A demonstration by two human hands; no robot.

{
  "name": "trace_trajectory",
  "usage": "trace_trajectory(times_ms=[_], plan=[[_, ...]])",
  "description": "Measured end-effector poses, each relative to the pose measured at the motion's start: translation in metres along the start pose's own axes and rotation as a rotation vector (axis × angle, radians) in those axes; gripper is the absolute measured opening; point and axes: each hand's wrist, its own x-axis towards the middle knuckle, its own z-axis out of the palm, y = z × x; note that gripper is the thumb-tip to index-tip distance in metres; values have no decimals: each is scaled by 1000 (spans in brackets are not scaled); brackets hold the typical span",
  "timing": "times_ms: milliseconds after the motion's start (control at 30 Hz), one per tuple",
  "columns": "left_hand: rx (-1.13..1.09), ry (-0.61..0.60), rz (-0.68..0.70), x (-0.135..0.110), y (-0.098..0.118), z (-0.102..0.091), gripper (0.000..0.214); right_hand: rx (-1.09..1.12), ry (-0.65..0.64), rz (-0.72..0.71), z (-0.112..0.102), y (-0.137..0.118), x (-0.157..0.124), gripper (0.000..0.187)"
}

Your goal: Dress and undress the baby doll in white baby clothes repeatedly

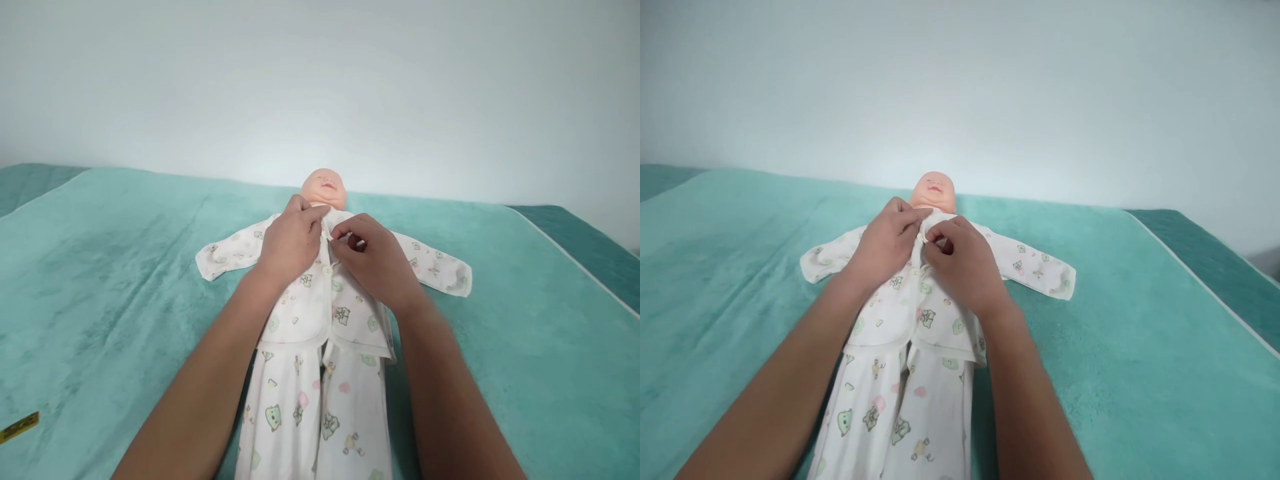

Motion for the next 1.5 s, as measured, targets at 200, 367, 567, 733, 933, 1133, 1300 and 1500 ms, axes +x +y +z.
trace_trajectory(times_ms=[200, 367, 567, 733, 933, 1133, 1300, 1500], plan=[[-76, 82, -32, -5, 4, -1, 30, 88, -51, 79, -5, -2, 0, 10], [-252, 45, -54, -12, 11, -13, 15, 266, -45, 202, -7, 1, 0, 13], [-355, -125, -125, -18, 14, -28, 17, 398, -48, 229, -6, 8, 3, 20], [-454, -120, -182, -19, 16, -28, 17, 450, -69, 242, -7, 12, 4, 23], [-564, -100, -216, -20, 20, -21, 18, 553, -65, 263, -8, 13, 5, 27], [-553, -98, -188, -18, 19, -19, 14, 563, -79, 270, -7, 15, 5, 29], [-559, -100, -143, -19, 20, -19, 10, 522, -84, 212, -7, 14, 4, 29], [-545, -137, -149, -21, 23, -19, 16, 275, -98, 116, -4, 1, 1, 17]])
